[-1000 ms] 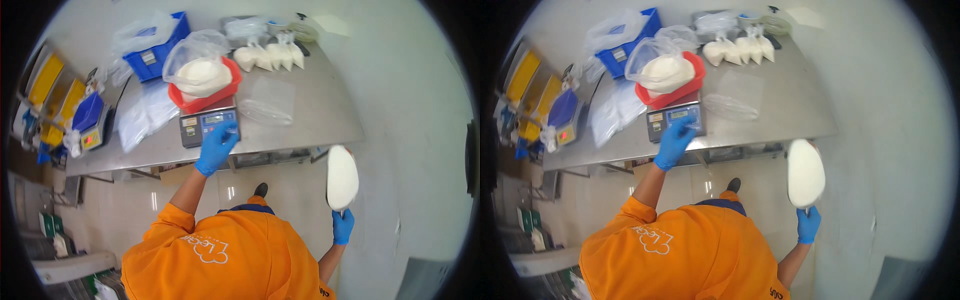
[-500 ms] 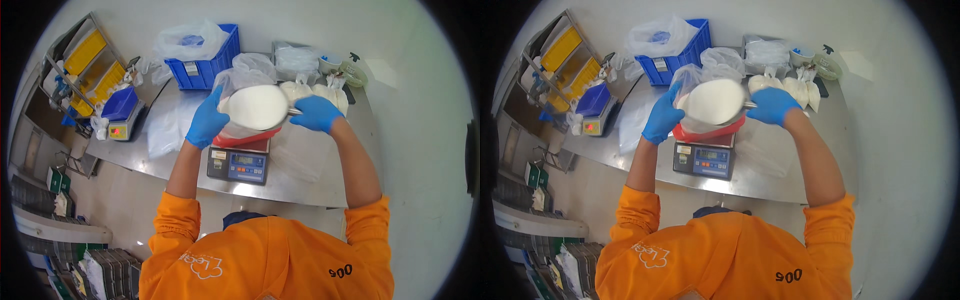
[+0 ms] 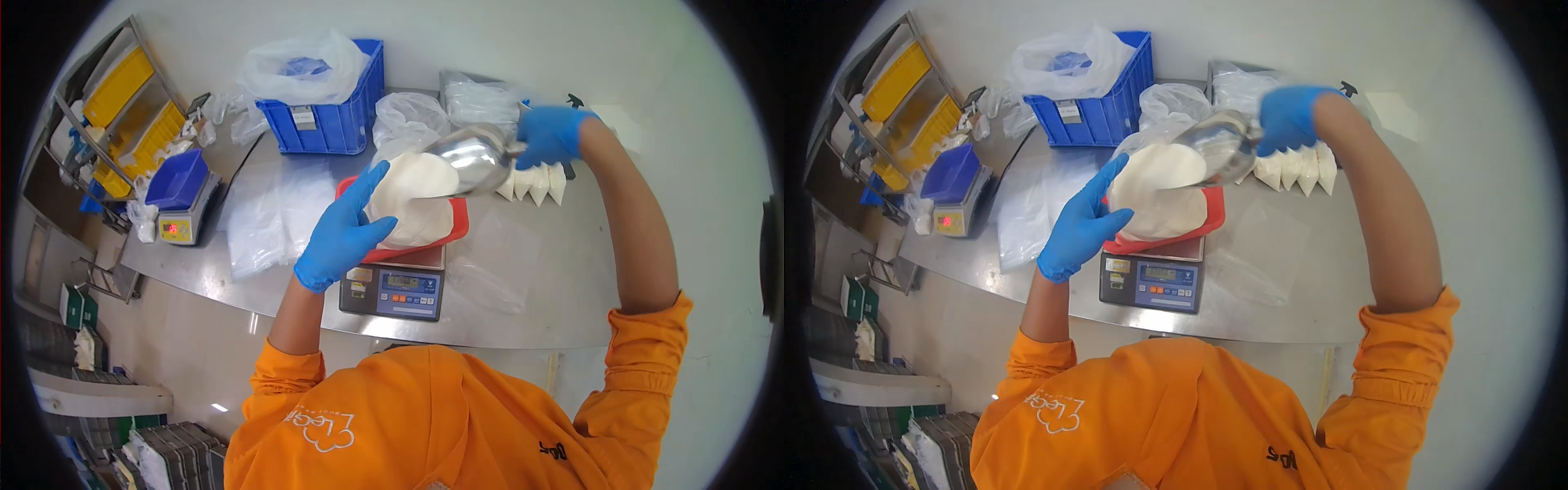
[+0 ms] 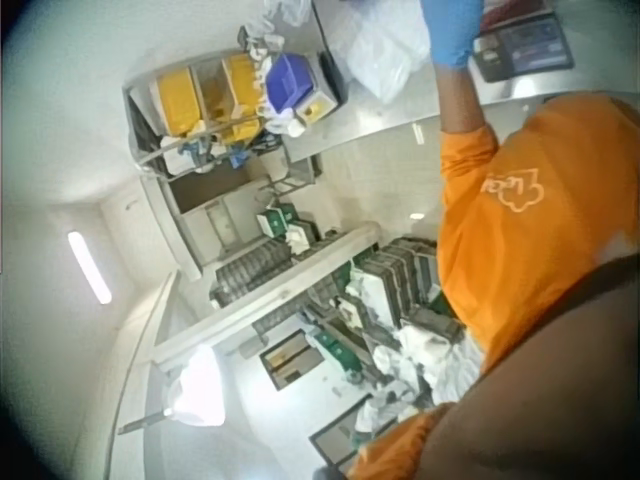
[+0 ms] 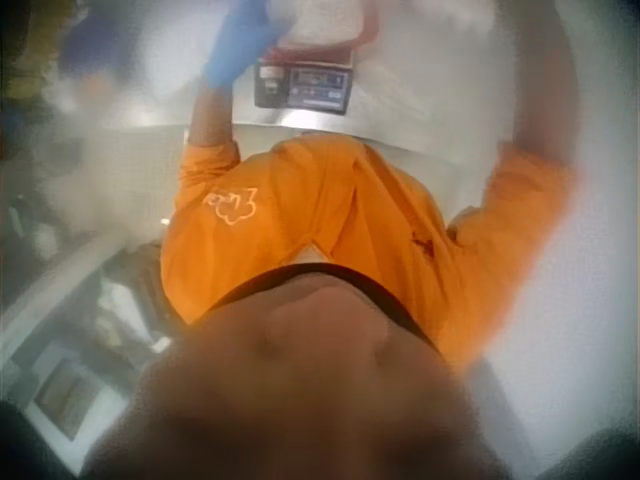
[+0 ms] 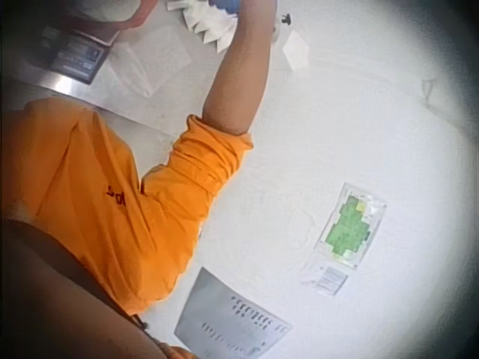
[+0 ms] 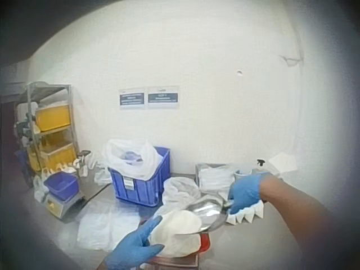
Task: The person scoops a white powder from a green crate into a plastic bag placed on a digital scale. After reaching the target weight, they tie the bag and set it aside. This process is repeated multiple times with different bags. Finally, the person closes the crate and carries it to another area.
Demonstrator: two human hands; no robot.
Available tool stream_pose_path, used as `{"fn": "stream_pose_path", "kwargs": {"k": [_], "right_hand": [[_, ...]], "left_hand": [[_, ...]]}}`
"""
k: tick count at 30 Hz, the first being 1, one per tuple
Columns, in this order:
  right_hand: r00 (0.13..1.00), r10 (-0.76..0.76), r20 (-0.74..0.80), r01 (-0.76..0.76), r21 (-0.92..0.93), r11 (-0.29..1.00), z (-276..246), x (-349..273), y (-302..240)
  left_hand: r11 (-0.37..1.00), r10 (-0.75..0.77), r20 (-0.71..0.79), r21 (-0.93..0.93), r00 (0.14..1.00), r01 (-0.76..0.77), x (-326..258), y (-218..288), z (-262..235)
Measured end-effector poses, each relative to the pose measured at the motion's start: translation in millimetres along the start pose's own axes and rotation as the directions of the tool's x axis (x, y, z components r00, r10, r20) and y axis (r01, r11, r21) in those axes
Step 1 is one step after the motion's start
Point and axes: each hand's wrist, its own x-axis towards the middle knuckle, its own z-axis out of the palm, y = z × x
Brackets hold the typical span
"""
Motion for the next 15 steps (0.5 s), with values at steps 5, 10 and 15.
{"fn": "stream_pose_path", "kwargs": {"k": [5, 10, 15], "right_hand": [[0.998, 0.020, -0.062, 0.019, 0.575, 0.818, 88.1, -25.7, 21.5], [0.997, 0.054, -0.057, 0.016, 0.825, 0.565, 153.2, -49.4, 23.1], [0.989, 0.094, -0.111, 0.051, 0.871, 0.488, 153.9, -66.9, 12.5]], "left_hand": [[0.960, -0.019, -0.375, -0.265, 0.927, -0.087, -19.3, -39.1, -13.8], [0.913, -0.041, -0.583, -0.351, 0.812, -0.206, -11.8, -66.1, -31.7], [0.869, -0.058, -0.595, -0.425, 0.801, -0.253, -2.1, -76.2, -36.9]]}}
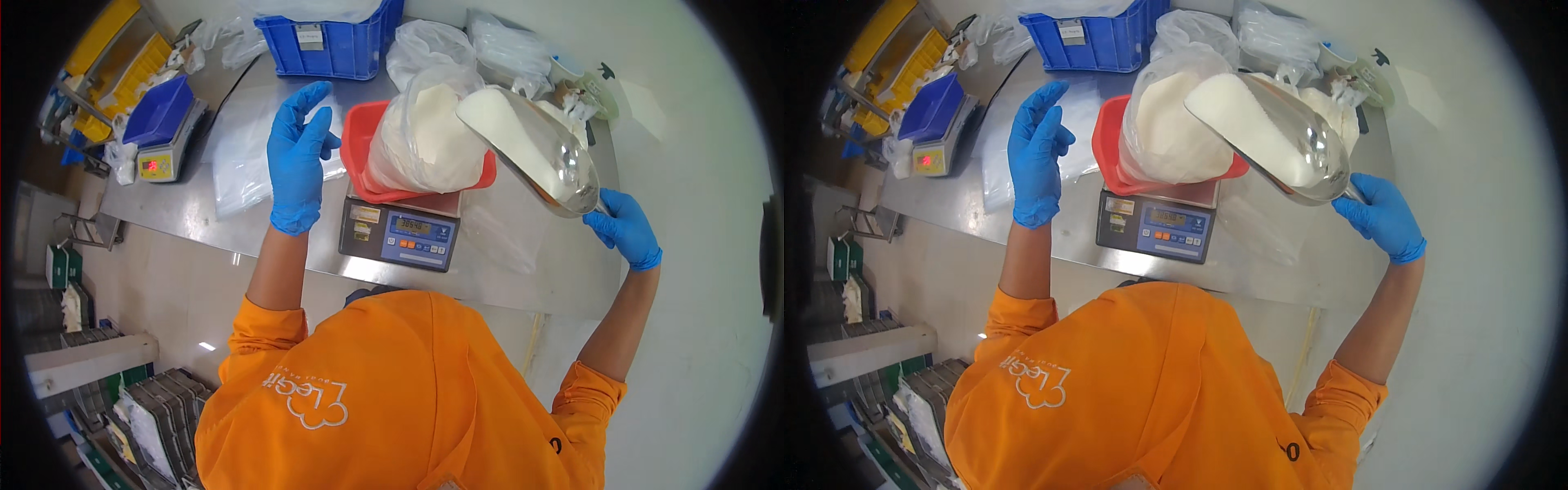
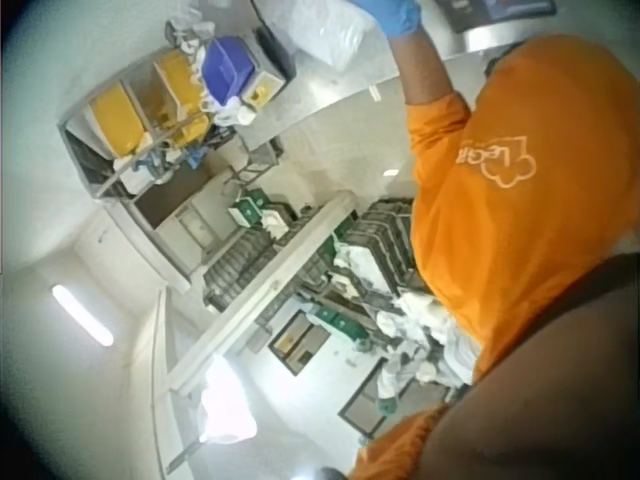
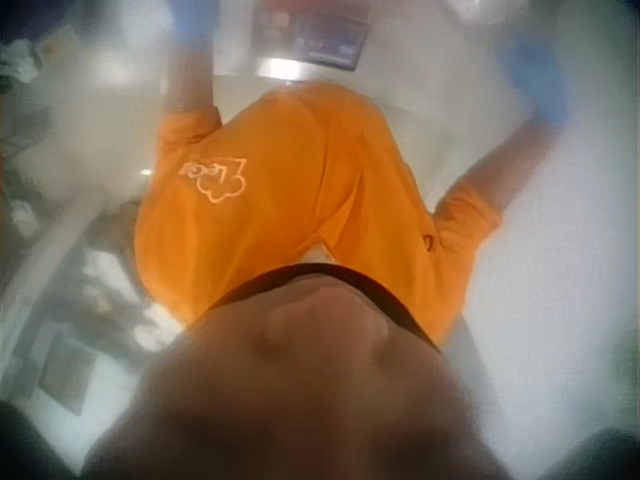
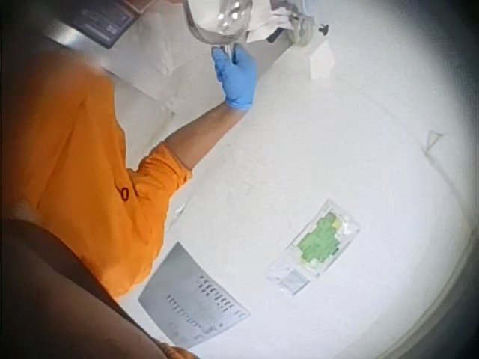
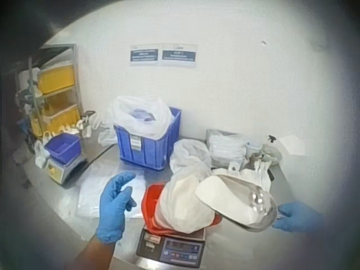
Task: The person scoops a white powder from a green crate into a plastic bag placed on a digital scale. After reaching the target weight, they tie the bag and set it aside. This process is repeated multiple times with different bags. Finally, the person closes the crate and carries it to another area.
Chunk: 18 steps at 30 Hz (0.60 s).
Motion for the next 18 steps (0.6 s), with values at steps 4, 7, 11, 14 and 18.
{"fn": "stream_pose_path", "kwargs": {"k": [4, 7, 11, 14, 18], "right_hand": [[0.999, 0.005, -0.050, -0.006, -0.003, 1.000, -5.0, -12.3, -7.7], [0.997, 0.017, -0.078, -0.019, -0.028, 0.999, -8.4, -20.3, -15.0], [0.989, -0.022, -0.149, 0.003, -0.128, 0.992, -9.0, -29.3, -25.6], [0.978, -0.102, -0.184, 0.039, -0.319, 0.947, -11.1, -28.6, -40.0], [0.979, -0.125, -0.162, 0.037, -0.459, 0.888, -6.7, -15.7, -70.9]], "left_hand": [[1.000, -0.002, 0.014, -0.011, 1.000, 0.002, 7.8, -6.9, -0.9], [1.000, -0.016, 0.019, 0.006, 1.000, 0.016, 13.2, -9.5, -4.4], [0.999, -0.039, 0.058, 0.035, 0.998, 0.037, 17.3, -12.5, -10.8], [0.996, -0.067, 0.096, 0.062, 0.993, 0.061, 16.5, -14.1, -9.2], [0.996, -0.054, 0.107, 0.079, 0.993, 0.045, 11.4, -11.8, -13.4]]}}
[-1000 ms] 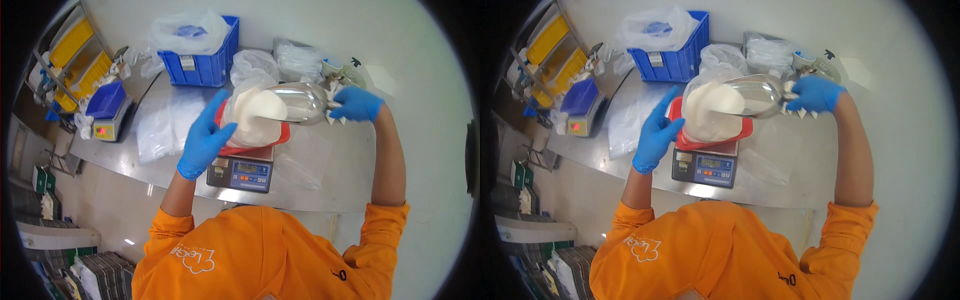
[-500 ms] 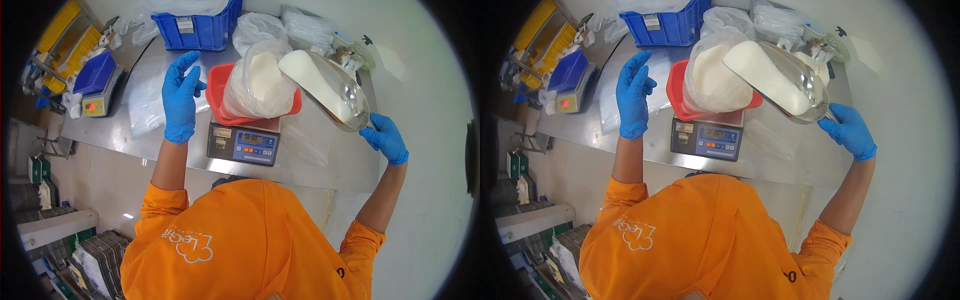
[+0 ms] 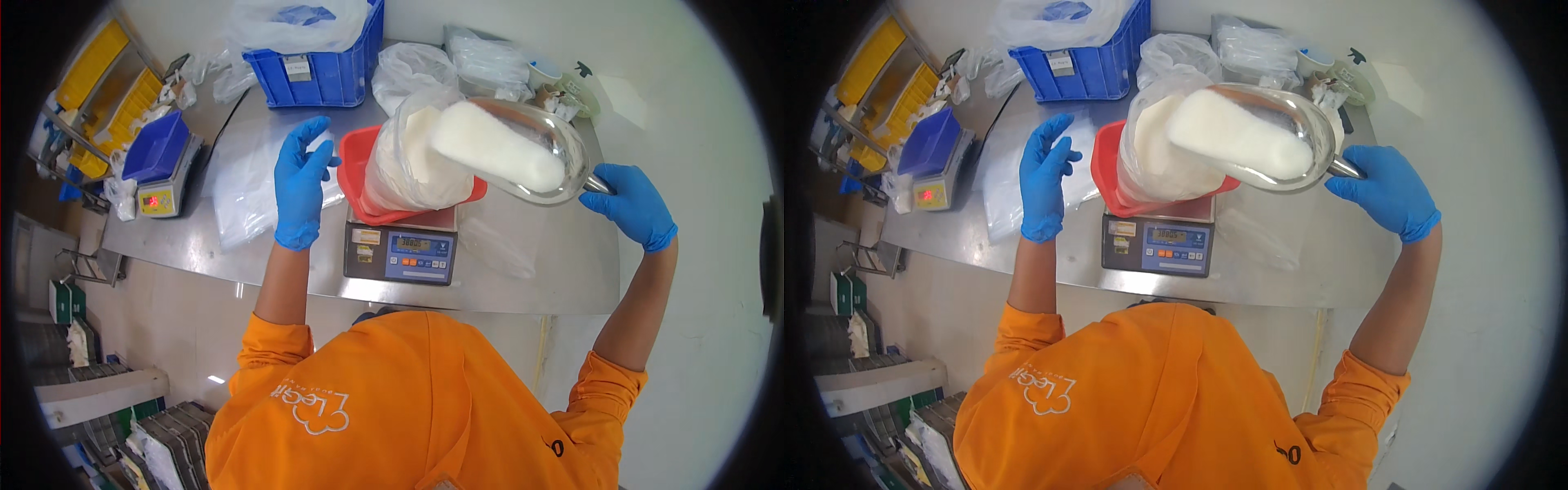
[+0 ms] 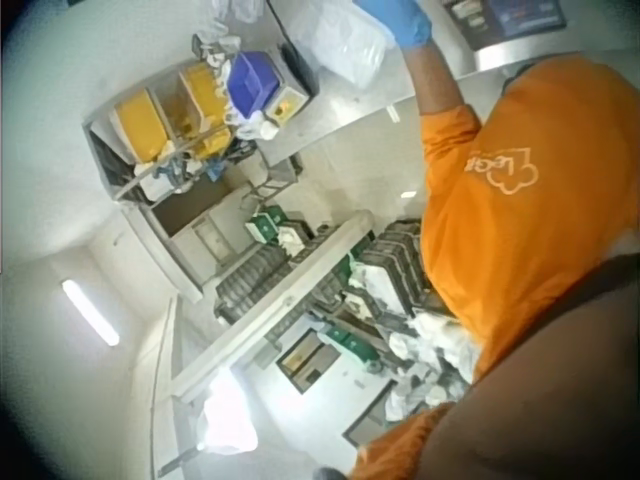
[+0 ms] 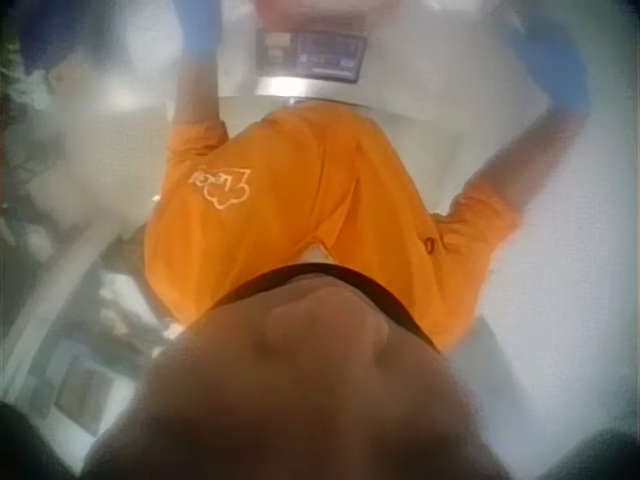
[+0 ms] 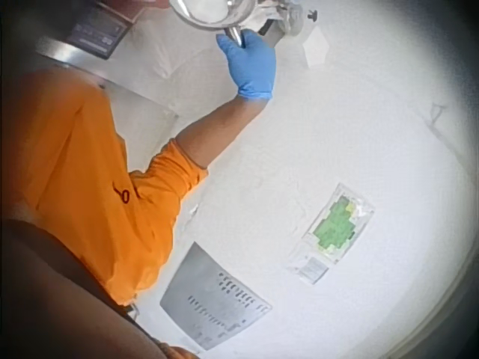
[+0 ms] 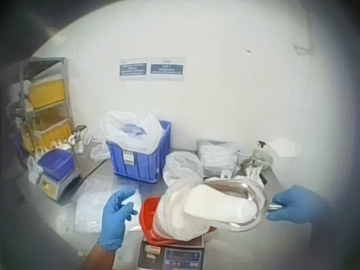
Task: The person scoops a white powder from a green crate into a plastic bag placed on a digital scale. After reaching the target weight, they tie the bag and set it aside. This process is repeated multiple times with different bags. Finally, the person closes the crate and carries it to another area.
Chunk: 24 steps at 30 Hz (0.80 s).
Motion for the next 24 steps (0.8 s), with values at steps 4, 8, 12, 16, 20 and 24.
{"fn": "stream_pose_path", "kwargs": {"k": [4, 8, 12, 16, 20, 24], "right_hand": [[1.000, -0.026, -0.007, 0.025, -0.043, 0.999, -4.3, -2.8, 11.3], [0.998, 0.051, 0.024, -0.054, 0.129, 0.990, 3.9, -7.6, 20.0], [0.995, 0.078, 0.068, -0.094, 0.278, 0.956, 13.6, -13.7, 29.5], [0.989, 0.124, 0.080, -0.143, 0.320, 0.937, 17.5, -18.0, 36.0], [0.987, 0.146, 0.075, -0.163, 0.341, 0.926, 15.6, -21.0, 31.6], [0.991, 0.108, 0.075, -0.125, 0.286, 0.950, 5.8, -20.9, 31.1]], "left_hand": [[1.000, -0.010, -0.023, -0.001, 1.000, 0.010, -4.5, -4.0, -12.9], [1.000, -0.016, -0.061, 0.010, 0.998, 0.016, -4.4, -5.9, -27.4], [1.000, -0.006, -0.079, 0.015, 0.997, 0.007, -2.6, -4.5, -35.5], [1.000, -0.008, -0.078, 0.004, 0.997, 0.008, -0.6, -5.6, -35.4], [0.999, -0.026, -0.093, -0.025, 0.995, 0.024, -3.9, -9.9, -34.2], [0.999, -0.038, -0.100, -0.015, 0.994, 0.037, -10.7, -14.4, -33.6]]}}
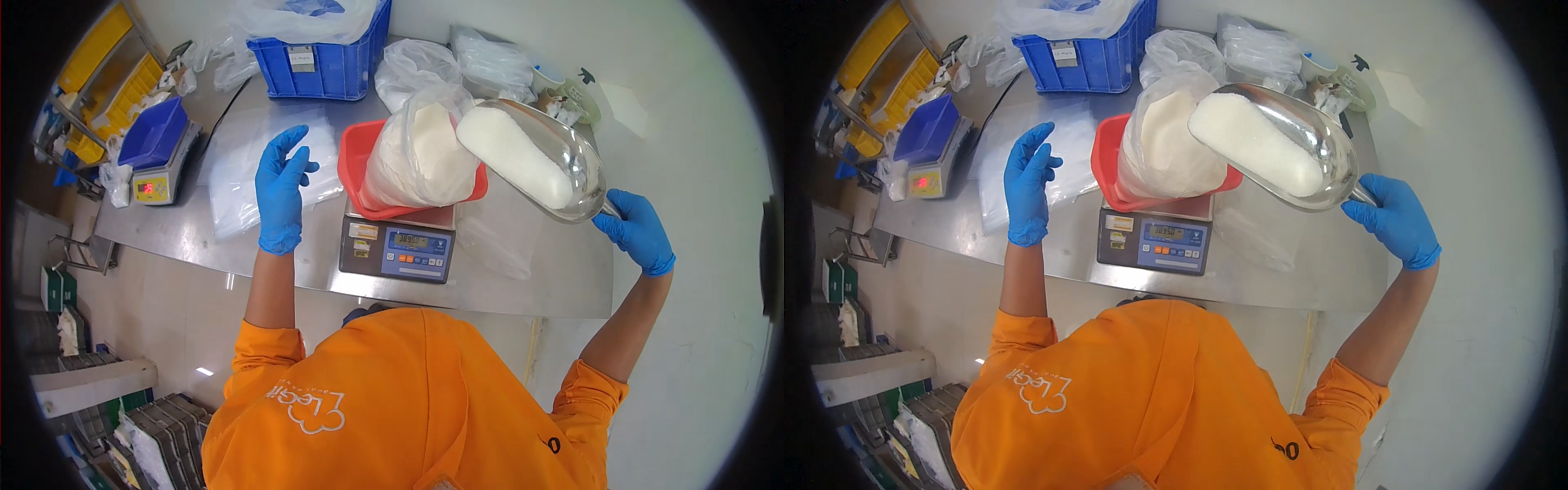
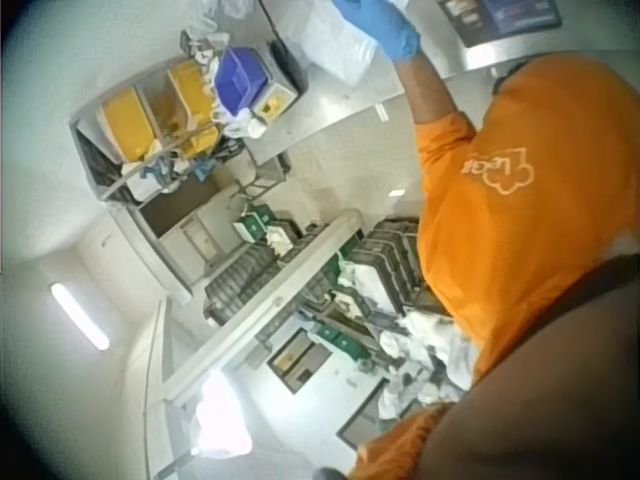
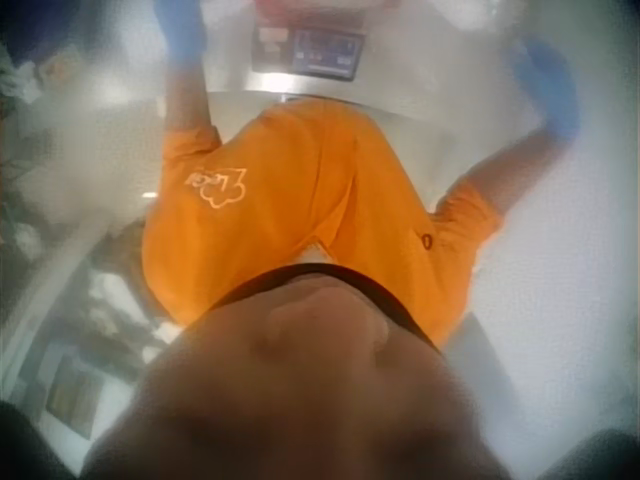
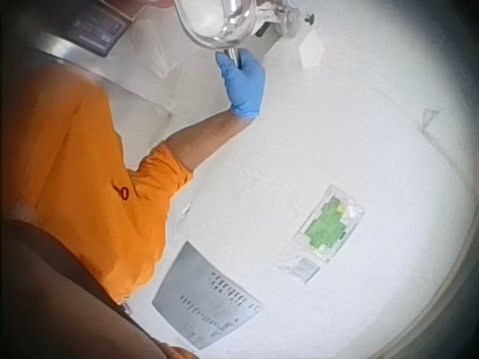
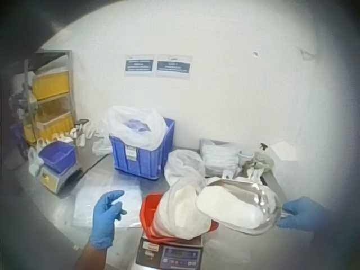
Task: The person scoops a white powder from a green crate into a plastic bag placed on a digital scale. After reaching the target weight, they tie the bag and set it aside. This process is repeated multiple times with different bags. Finally, the person closes the crate and carries it to another area.
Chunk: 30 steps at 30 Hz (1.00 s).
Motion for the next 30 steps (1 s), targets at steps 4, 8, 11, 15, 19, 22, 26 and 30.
{"fn": "stream_pose_path", "kwargs": {"k": [4, 8, 11, 15, 19, 22, 26, 30], "right_hand": [[0.993, -0.109, -0.047, 0.099, -0.181, 0.979, -9.1, 6.4, -10.2], [0.985, -0.169, -0.030, 0.151, -0.319, 0.935, -15.3, 19.0, -27.8], [0.989, -0.146, -0.015, 0.137, -0.259, 0.956, -16.0, 21.4, -24.9], [0.998, -0.067, 0.017, 0.068, -0.052, 0.996, -6.3, 20.2, -10.5], [0.998, -0.061, 0.022, 0.058, 0.122, 0.991, 12.7, 17.4, 27.2], [0.994, -0.081, 0.076, 0.064, 0.201, 0.977, 28.5, 25.8, 36.8], [0.993, -0.096, 0.069, 0.085, 0.148, 0.985, 30.6, 30.6, 13.8], [0.993, -0.106, 0.056, 0.096, 0.153, 0.984, 18.6, 21.2, 24.1]], "left_hand": [[1.000, -0.021, -0.003, 0.001, 1.000, 0.021, -5.3, -4.6, 1.3], [1.000, -0.017, 0.003, -0.017, 1.000, 0.017, -11.0, -4.1, 2.5], [1.000, -0.014, -0.004, -0.028, 1.000, 0.014, -16.1, -3.6, 1.9], [1.000, -0.013, -0.038, -0.005, 0.999, 0.013, -21.2, -4.9, -4.7], [1.000, -0.028, -0.054, -0.008, 0.998, 0.028, -23.1, -2.3, -9.1], [0.999, -0.041, -0.049, 0.012, 0.998, 0.042, -22.5, -4.2, -10.9], [1.000, 0.002, -0.036, 0.017, 0.999, -0.002, -24.8, 5.1, -1.4], [0.999, 0.020, -0.051, 0.037, 0.999, -0.018, -32.7, 6.7, -1.0]]}}
